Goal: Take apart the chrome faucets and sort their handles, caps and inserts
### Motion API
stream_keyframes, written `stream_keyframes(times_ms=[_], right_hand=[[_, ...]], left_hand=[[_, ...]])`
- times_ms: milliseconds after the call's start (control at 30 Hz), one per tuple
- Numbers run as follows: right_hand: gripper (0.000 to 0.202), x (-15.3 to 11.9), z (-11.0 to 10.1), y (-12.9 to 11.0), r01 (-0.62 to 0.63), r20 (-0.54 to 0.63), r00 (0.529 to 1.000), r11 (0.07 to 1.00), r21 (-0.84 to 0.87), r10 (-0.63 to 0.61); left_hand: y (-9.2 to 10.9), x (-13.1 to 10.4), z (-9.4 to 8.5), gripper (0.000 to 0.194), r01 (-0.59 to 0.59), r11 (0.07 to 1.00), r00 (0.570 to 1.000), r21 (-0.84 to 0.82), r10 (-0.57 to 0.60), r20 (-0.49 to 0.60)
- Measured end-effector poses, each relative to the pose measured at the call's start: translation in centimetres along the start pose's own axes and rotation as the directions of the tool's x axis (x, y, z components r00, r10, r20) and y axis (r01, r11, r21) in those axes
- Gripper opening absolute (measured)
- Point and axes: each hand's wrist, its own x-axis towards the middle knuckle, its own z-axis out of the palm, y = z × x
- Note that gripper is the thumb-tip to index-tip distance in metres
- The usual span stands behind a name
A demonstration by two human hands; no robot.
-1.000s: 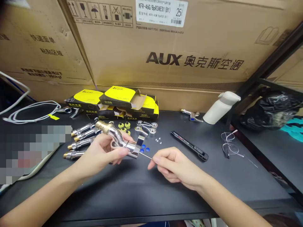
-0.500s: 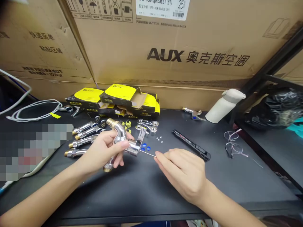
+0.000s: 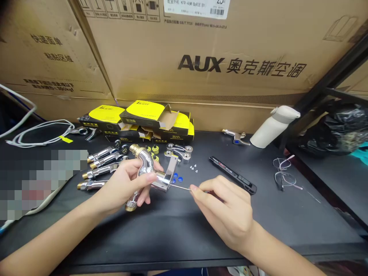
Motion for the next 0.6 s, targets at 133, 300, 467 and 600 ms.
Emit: stream_keyframes(times_ms=[133,300,467,600], right_hand=[[0.016,-0.30,0.11,0.07,-0.010,-0.031,0.999,0.999,-0.040,0.009],[0.016,-0.47,0.12,-0.02,-0.026,-0.053,0.998,0.999,-0.029,0.024],[0.019,-0.45,0.14,0.01,-0.027,-0.060,0.998,1.000,0.003,0.027],[0.019,-0.36,0.12,-0.03,-0.028,-0.055,0.998,1.000,-0.012,0.027]], left_hand=[[-0.17,0.10,0.03,0.019,0.011,1.000,1.000,-0.010,-0.011,0.004],[-0.44,0.10,-0.17,0.021,0.030,0.998,0.999,-0.046,-0.029,0.026],[-0.45,0.06,-0.13,0.023,0.040,0.997,0.999,-0.061,-0.037,0.035],[-0.43,0.11,-0.06,0.022,0.052,0.996,0.998,-0.071,-0.049,0.042]])
